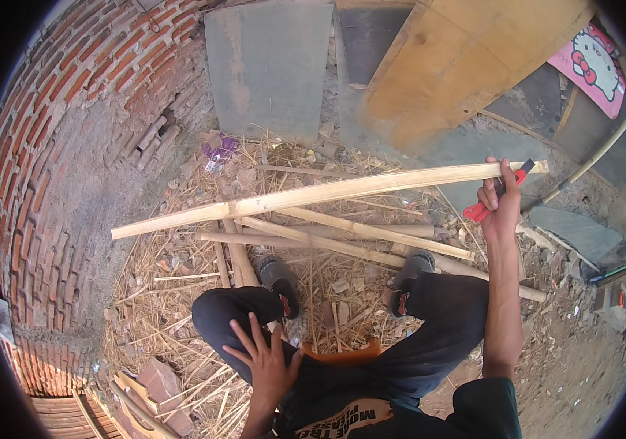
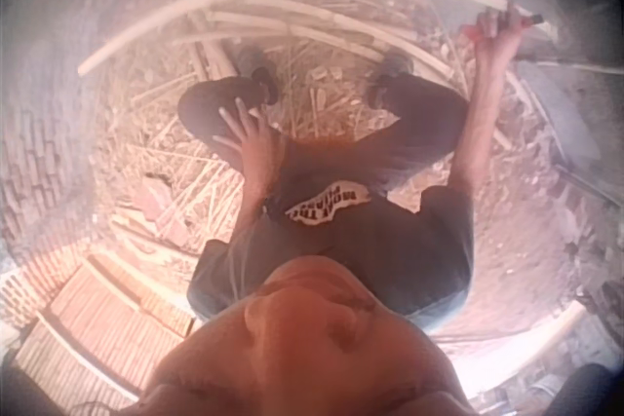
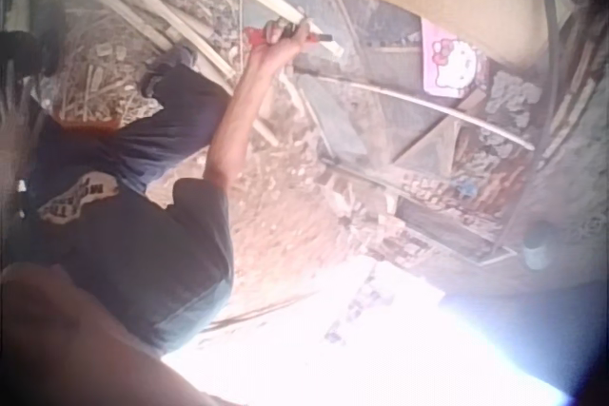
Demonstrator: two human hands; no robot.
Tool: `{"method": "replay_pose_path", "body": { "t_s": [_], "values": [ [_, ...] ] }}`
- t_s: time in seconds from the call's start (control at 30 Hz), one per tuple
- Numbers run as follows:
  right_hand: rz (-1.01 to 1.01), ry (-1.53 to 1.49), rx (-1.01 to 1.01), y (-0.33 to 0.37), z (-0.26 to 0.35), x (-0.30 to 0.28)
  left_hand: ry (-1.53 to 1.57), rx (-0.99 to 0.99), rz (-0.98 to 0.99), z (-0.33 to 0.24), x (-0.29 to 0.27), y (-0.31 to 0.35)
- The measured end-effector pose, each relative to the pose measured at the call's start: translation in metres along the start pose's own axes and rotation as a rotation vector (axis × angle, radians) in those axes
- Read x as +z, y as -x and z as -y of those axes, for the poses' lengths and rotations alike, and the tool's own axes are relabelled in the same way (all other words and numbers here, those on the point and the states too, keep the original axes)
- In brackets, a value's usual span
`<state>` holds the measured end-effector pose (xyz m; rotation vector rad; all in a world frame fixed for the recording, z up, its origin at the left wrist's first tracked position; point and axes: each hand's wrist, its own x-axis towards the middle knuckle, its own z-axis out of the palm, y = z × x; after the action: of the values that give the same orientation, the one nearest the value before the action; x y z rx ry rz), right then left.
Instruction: The person sits on the ground and uses a utility knife to shave thin strips from a long wooden stick. They hold the stick with one hand and scrape the blade along its length to remove material, creating wood shavings.
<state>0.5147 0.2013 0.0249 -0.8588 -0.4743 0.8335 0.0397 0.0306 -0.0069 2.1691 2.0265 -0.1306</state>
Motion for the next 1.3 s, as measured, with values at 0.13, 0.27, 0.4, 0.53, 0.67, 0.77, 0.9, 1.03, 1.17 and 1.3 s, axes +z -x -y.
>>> {"method": "replay_pose_path", "body": {
  "t_s": [0.13, 0.27, 0.4, 0.53, 0.67, 0.77, 0.9, 1.03, 1.17, 1.3],
  "values": [
    [0.029, -0.016, 0.018, 0.002, -0.005, 0.018, 0.838, 0.633, 0.2, -0.012, -0.012, -0.02],
    [0.048, 0.011, -0.014, 0.007, 0.005, 0.016, 0.741, 0.584, -0.568, -0.007, -0.077, -0.059],
    [0.036, 0.028, -0.017, 0.006, 0.012, 0.007, 0.278, 0.244, -0.7, 0.035, -0.13, -0.084],
    [0.056, 0.016, 0.01, 0.004, 0.012, 0.006, 0.213, 0.343, -0.38, 0.08, -0.13, -0.1],
    [0.046, -0.039, 0.04, -0.001, 0.015, 0.003, 0.31, 0.345, -0.242, 0.084, -0.121, -0.101],
    [0.1, -0.065, 0.022, -0.002, 0.017, 0.001, 0.386, 0.369, -0.216, 0.078, -0.118, -0.094],
    [0.05, 0.054, 0.007, 0.011, 0.024, 0.021, 0.641, 0.344, 0.046, 0.074, -0.112, -0.089],
    [0.159, 0.176, 0.056, 0.033, 0.016, 0.042, 0.803, 0.415, 0.157, 0.063, -0.09, -0.085],
    [0.251, 0.411, -0.043, 0.071, 0.006, 0.066, 0.963, 0.463, 0.205, 0.047, -0.067, -0.083],
    [0.474, 0.772, -0.251, 0.127, -0.012, 0.081, 1.189, 0.411, 0.295, 0.026, -0.053, -0.073]
  ]
}}
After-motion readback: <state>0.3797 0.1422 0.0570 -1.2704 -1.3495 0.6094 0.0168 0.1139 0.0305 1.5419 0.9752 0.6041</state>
